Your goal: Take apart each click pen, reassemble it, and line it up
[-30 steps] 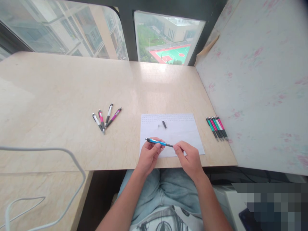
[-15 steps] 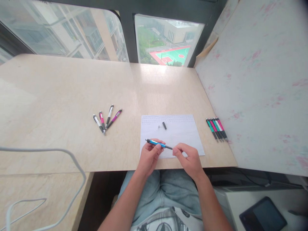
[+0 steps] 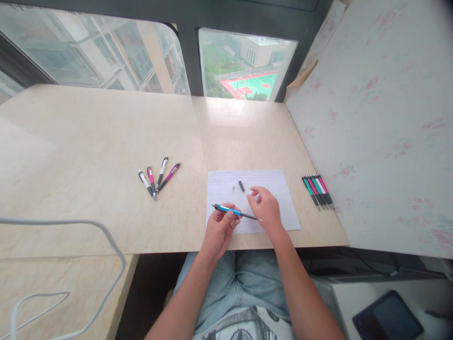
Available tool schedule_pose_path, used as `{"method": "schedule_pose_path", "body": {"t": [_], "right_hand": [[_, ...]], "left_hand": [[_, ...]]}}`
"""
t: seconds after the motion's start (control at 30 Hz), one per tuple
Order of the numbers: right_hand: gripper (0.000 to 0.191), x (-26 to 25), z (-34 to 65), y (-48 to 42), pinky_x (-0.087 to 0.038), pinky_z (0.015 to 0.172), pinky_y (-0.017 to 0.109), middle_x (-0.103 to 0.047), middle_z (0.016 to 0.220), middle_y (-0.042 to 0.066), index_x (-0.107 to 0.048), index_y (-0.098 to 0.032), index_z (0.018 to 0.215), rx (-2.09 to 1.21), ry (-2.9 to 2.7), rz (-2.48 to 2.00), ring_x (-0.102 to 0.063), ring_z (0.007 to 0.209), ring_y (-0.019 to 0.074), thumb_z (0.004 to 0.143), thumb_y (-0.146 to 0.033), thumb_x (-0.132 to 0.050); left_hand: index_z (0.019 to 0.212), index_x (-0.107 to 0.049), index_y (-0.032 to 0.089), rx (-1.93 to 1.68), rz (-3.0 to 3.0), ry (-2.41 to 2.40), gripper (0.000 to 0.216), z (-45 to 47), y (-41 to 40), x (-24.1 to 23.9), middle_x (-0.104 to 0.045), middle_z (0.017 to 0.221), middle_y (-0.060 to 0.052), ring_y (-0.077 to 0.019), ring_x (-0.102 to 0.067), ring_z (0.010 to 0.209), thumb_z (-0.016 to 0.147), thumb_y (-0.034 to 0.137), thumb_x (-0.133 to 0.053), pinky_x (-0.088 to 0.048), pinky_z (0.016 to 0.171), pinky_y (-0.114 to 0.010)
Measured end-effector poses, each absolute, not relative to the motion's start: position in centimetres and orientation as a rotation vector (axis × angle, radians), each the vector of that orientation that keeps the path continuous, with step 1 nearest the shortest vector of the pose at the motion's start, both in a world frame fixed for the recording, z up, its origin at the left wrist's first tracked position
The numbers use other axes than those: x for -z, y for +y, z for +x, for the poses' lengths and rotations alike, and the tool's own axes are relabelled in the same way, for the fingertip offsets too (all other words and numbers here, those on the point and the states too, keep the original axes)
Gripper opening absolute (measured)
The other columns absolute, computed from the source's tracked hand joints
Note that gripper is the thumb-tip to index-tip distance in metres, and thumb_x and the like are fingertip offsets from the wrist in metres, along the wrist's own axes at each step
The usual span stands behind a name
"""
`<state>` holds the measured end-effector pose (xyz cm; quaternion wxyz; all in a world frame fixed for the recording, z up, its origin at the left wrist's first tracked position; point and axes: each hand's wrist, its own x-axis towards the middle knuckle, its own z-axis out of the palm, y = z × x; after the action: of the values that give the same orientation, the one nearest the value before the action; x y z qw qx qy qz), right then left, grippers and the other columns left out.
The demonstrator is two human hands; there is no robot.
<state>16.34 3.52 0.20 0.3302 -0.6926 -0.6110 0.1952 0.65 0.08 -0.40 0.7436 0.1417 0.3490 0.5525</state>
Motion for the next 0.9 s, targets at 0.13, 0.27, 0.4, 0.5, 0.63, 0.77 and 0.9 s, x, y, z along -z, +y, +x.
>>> {"method": "schedule_pose_path", "body": {"t": [0.13,0.27,0.4,0.5,0.63,0.77,0.9], "right_hand": [[0.02,0.1,14.4,6.4,-0.047,0.073,0.035,-0.067,0.103,0.011,-0.067,-0.019,0.102,-0.294,-1.783,-1.907,-0.061,0.095,0.0265,0.087,-0.027,-0.057],[0.015,0.2,14.6,5.9,-0.047,0.075,0.036,-0.068,0.097,0.01,-0.068,-0.02,0.091,-0.356,-1.643,-1.872,-0.062,0.09,0.0255,0.088,-0.025,-0.054],[0.018,0.0,17.5,2.1,-0.051,0.072,0.035,-0.071,0.084,0.006,-0.067,-0.02,0.092,-0.866,-1.256,-1.671,-0.064,0.076,0.0216,0.087,-0.036,-0.061],[0.024,-0.6,19.7,-1.6,-0.052,0.068,0.032,-0.07,0.088,0.006,-0.068,-0.02,0.095,-1.142,-1.076,-1.532,-0.065,0.079,0.0209,0.082,-0.04,-0.071],[0.021,-1.7,21.1,-4.5,-0.053,0.072,0.03,-0.069,0.091,0.005,-0.07,-0.021,0.093,-1.078,-1.024,-1.492,-0.064,0.086,0.0205,0.081,-0.038,-0.074],[0.016,-2.7,20.7,-4.5,-0.054,0.071,0.031,-0.069,0.093,0.006,-0.07,-0.022,0.093,-0.97,-1.158,-1.504,-0.063,0.086,0.0208,0.084,-0.035,-0.07],[0.012,-3.4,19.5,-3.4,-0.054,0.067,0.031,-0.068,0.091,0.006,-0.07,-0.022,0.093,-0.881,-1.308,-1.517,-0.063,0.081,0.02,0.086,-0.031,-0.066]], "left_hand": [[0.095,-0.072,0.016,-1.214,0.299,0.771,0.027,0.7,0.1,0.5,-0.072,0.088,-0.005,-0.0099,-0.067,0.074,0.073,0.025,-0.084,-0.054,0.069,-0.019],[0.092,-0.072,0.015,-1.206,0.304,0.791,0.025,0.8,0.2,0.3,-0.072,0.089,-0.004,-0.01,-0.067,0.076,0.073,0.026,-0.084,-0.054,0.07,-0.019],[0.09,-0.072,0.016,-1.214,0.335,0.796,0.02,0.9,0.2,0.1,-0.072,0.091,-0.004,-0.0099,-0.067,0.078,0.075,0.025,-0.082,-0.054,0.072,-0.019],[0.09,-0.072,0.017,-1.216,0.341,0.81,0.019,0.9,0.2,-0.1,-0.072,0.091,-0.004,-0.0105,-0.067,0.08,0.076,0.025,-0.081,-0.054,0.072,-0.019],[0.09,-0.072,0.017,-1.23,0.343,0.823,0.019,1.0,0.3,-0.2,-0.073,0.09,-0.004,-0.0108,-0.068,0.08,0.075,0.024,-0.082,-0.054,0.073,-0.019],[0.09,-0.072,0.017,-1.23,0.371,0.834,0.019,1.0,0.2,-0.1,-0.074,0.091,-0.004,-0.0113,-0.068,0.082,0.074,0.023,-0.082,-0.054,0.073,-0.019],[0.09,-0.073,0.018,-1.228,0.401,0.839,0.018,0.9,0.1,-0.1,-0.074,0.091,-0.005,-0.0119,-0.068,0.081,0.075,0.023,-0.081,-0.054,0.072,-0.02]]}}
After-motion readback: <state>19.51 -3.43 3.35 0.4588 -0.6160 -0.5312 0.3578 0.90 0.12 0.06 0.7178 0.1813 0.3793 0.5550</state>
